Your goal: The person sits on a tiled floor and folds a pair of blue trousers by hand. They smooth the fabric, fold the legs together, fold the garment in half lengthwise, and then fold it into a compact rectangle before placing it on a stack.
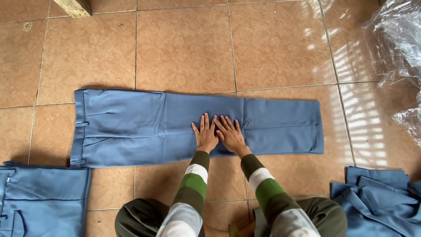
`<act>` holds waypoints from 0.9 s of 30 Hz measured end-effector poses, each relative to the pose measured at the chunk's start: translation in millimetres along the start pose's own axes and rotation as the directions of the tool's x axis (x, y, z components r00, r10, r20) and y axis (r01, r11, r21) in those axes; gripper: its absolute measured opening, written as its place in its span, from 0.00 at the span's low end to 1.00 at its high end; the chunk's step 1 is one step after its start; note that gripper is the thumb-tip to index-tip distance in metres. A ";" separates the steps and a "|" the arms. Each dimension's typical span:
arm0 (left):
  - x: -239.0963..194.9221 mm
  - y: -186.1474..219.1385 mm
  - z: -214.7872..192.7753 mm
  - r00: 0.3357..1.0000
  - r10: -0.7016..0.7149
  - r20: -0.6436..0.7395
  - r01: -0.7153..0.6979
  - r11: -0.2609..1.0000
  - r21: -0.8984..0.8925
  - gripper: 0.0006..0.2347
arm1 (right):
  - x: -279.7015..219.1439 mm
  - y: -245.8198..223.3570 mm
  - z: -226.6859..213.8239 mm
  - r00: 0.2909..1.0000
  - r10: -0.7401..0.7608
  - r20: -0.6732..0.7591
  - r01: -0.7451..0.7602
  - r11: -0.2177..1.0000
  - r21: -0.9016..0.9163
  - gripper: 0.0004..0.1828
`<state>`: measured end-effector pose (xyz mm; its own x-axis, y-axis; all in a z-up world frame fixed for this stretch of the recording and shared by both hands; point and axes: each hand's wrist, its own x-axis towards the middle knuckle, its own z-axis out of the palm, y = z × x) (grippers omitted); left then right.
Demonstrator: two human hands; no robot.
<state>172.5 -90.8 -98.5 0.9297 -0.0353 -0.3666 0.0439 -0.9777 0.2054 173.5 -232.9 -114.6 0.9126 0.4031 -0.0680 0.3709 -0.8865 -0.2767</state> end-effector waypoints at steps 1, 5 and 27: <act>-1.9 -5.1 -8.7 1.000 -0.001 -0.001 0.001 1.000 -0.001 0.32 | -0.3 11.3 -6.1 1.000 -0.002 0.000 0.002 1.000 0.000 0.29; -13.2 -39.5 -51.1 0.997 -0.040 -0.061 0.035 0.997 -0.070 0.42 | -8.1 74.9 -40.5 0.965 0.006 -0.264 -0.042 0.991 -0.130 0.31; -28.4 10.9 14.4 0.968 -0.008 -0.250 -0.023 0.992 -0.121 0.39 | -83.4 101.2 -32.3 0.902 0.367 -0.230 -0.384 0.923 -0.035 0.35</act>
<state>141.3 -103.4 -99.0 0.9912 0.0253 -0.1299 0.0664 -0.9442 0.3225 140.5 -363.6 -105.9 0.9982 -0.0138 0.0577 -0.0023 -0.9808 -0.1952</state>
